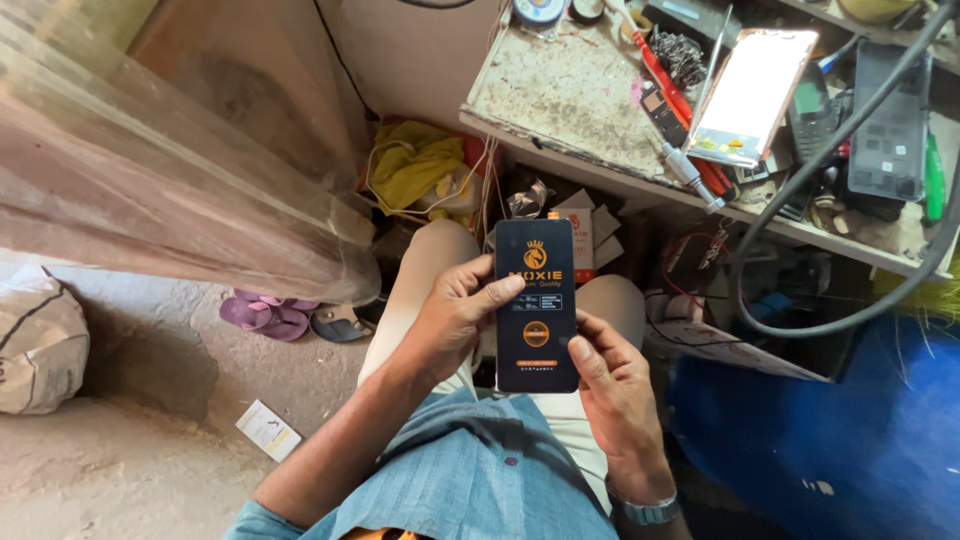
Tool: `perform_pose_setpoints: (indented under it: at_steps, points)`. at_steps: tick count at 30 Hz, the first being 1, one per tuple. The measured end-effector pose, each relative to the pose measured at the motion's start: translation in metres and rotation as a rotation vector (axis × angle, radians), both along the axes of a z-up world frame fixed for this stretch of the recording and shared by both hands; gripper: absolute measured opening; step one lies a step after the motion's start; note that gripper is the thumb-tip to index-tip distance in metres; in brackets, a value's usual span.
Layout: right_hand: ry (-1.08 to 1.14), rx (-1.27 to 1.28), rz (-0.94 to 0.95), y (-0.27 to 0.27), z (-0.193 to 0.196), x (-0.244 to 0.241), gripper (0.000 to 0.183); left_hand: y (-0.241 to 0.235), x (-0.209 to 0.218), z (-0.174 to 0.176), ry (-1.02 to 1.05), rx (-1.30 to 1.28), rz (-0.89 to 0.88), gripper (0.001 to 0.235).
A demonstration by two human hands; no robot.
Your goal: The person disassembles a smartphone by hand and with a prying tool, removes the internal battery and components, and then prepares a replacement screen by removing its protective film.
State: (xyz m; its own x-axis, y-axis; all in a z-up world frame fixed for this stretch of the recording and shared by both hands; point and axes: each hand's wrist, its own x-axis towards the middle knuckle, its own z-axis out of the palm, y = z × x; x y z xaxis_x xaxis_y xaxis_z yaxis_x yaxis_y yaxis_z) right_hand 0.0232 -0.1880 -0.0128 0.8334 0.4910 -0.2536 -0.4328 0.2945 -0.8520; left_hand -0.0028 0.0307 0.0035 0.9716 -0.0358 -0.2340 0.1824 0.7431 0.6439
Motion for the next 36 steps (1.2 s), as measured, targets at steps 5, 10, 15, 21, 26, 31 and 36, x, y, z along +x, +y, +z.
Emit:
perform_pose_setpoints:
  at_steps: [5,10,15,21,26,31,36]
  points:
    - [-0.032,-0.064,0.011,-0.005,0.002,-0.005,0.044,0.0,-0.002,-0.016,-0.034,0.106,0.006,0.037]
    - [-0.446,-0.548,-0.046,0.016,0.025,-0.011,0.039,-0.019,0.0,-0.024,-0.091,0.513,0.192,0.077]
    - [-0.81,-0.692,0.169,0.038,0.058,-0.01,0.034,-0.023,-0.001,-0.032,0.108,0.392,0.044,0.077]
    - [-1.146,-0.789,-0.066,0.032,0.079,0.063,0.02,-0.003,-0.01,-0.013,0.052,-0.422,-0.074,0.077]
    - [-1.168,-1.266,-0.273,0.024,0.097,0.135,0.017,0.002,-0.003,0.013,-0.084,-0.515,-0.032,0.081]
    - [-1.288,-1.618,-0.228,0.022,0.082,0.154,0.026,0.008,-0.003,0.009,-0.094,-0.53,0.01,0.082]
    - [-1.268,-1.696,-0.122,0.006,0.076,0.163,0.02,0.013,-0.004,-0.001,-0.064,-0.557,0.015,0.079]
